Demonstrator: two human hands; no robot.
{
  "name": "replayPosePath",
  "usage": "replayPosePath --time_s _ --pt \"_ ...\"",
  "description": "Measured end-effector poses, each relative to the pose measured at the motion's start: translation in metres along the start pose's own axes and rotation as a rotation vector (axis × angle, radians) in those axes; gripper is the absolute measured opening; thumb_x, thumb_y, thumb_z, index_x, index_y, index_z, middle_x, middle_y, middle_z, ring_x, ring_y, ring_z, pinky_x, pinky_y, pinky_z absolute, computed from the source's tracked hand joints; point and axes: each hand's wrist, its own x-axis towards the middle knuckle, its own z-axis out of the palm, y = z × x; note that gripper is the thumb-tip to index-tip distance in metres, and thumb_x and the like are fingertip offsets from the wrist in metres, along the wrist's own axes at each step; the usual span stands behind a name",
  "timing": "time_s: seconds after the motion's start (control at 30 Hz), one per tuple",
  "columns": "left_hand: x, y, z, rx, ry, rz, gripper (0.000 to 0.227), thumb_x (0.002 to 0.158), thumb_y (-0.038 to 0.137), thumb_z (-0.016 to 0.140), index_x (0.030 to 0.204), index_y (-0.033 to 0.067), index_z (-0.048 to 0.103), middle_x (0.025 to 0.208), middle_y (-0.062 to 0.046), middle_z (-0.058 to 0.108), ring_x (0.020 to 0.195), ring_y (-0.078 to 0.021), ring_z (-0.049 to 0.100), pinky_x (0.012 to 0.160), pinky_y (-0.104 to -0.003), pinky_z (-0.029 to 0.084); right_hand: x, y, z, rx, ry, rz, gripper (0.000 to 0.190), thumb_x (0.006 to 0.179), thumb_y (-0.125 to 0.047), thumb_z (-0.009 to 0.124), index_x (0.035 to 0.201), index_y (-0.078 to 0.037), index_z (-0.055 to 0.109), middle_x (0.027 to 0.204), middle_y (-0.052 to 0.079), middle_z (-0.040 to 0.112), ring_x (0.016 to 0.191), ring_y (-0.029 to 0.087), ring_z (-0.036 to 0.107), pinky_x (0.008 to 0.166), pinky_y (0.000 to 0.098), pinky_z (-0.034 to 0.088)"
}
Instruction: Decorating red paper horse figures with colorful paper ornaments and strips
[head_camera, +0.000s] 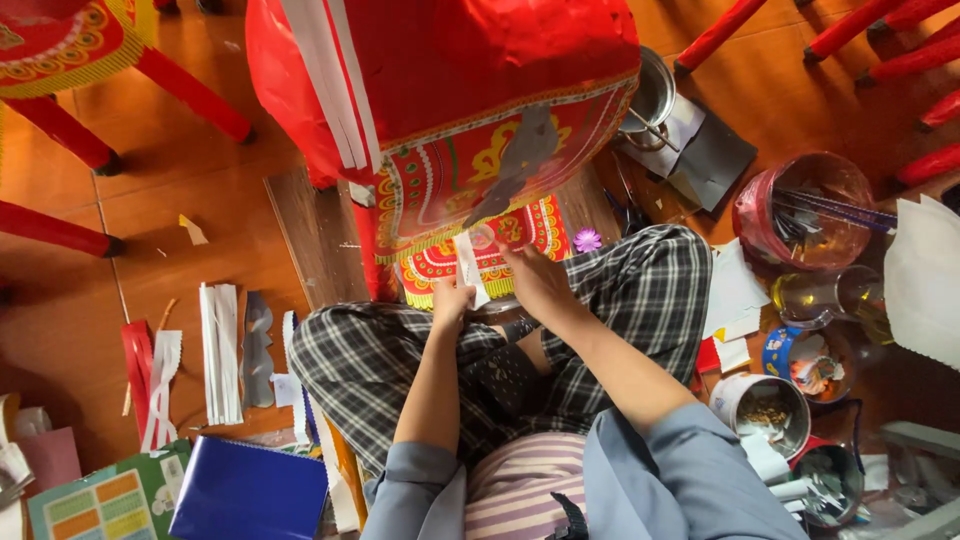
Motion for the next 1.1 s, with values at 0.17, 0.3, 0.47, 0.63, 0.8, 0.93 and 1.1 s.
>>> replayPosePath --time_s 0.17,0.3,0.47,0.63,0.8,0.93,1.1 --pt "-0.003 0.001 0.0 0.095 -0.001 0.001 0.047 0.063 0.007 0.067 0.109 0.0006 0.072 0.094 -0.017 0.072 0.101 -0.0343 0.067 0.085 -0.043 0.051 -0.011 0.026 0.037 -0.07 -0.114 0.01 0.047 0.089 -0.003 0.054 0.135 -0.009 0.054 0.121 0.021 0.054 0.104 0.041 0.064 0.081 0.0551 0.055" --pt "0.0 0.0 -0.002 0.119 0.005 0.018 0.045 0.064 0.009 0.067 0.108 0.0022 0.073 0.094 -0.015 0.073 0.102 -0.033 0.067 0.086 -0.042 0.051 0.002 0.022 0.04 -0.056 -0.051 -0.032 0.046 0.092 0.002 0.044 0.136 -0.008 0.053 0.115 0.024 0.057 0.097 0.042 0.066 0.076 0.054 0.056" --pt "-0.003 0.004 -0.002 0.085 -0.003 0.008 0.043 0.066 0.007 0.067 0.109 -0.0006 0.072 0.094 -0.018 0.072 0.102 -0.0344 0.067 0.085 -0.043 0.052 0.013 0.028 0.047 -0.041 0.058 -0.08 0.042 0.092 0.0 0.045 0.132 -0.005 0.056 0.115 0.025 0.057 0.101 0.044 0.065 0.079 0.0536 0.056" --pt "-0.015 0.016 -0.004 0.045 -0.012 -0.043 0.043 0.068 0.008 0.067 0.109 0.0003 0.073 0.095 -0.017 0.073 0.101 -0.0305 0.067 0.083 -0.041 0.053 -0.031 0.021 0.036 -0.037 -0.053 -0.06 0.051 0.087 0.008 0.047 0.133 -0.012 0.056 0.109 0.022 0.058 0.097 0.04 0.065 0.075 0.0515 0.056" --pt "0.015 -0.022 0.006 -0.097 0.002 -0.048 0.033 0.064 0.004 0.062 0.094 -0.0034 0.073 0.074 -0.012 0.065 0.078 -0.021 0.064 0.065 -0.033 0.052 -0.058 0.026 0.042 0.011 -0.143 -0.001 0.06 0.087 0.01 0.044 0.142 -0.014 0.047 0.119 0.026 0.055 0.104 0.043 0.063 0.078 0.0535 0.056" --pt "0.016 -0.02 0.002 -0.187 -0.002 -0.086 0.035 0.064 0.001 0.061 0.096 -0.0087 0.071 0.073 -0.014 0.062 0.072 -0.0213 0.063 0.061 -0.031 0.051 -0.087 0.003 0.008 0.131 -0.186 0.04 0.062 0.086 0.012 0.039 0.143 -0.012 0.047 0.128 0.033 0.05 0.104 0.044 0.06 0.079 0.0487 0.055" --pt "-0.01 0.019 -0.006 -0.347 0.001 -0.122 0.039 0.066 -0.002 0.061 0.104 -0.0084 0.067 0.077 -0.012 0.062 0.069 -0.0198 0.062 0.061 -0.033 0.054 -0.109 0.017 0.029 0.072 -0.204 0.021 0.055 0.09 0.009 0.041 0.143 -0.003 0.045 0.115 0.032 0.055 0.087 0.037 0.066 0.07 0.0426 0.057"
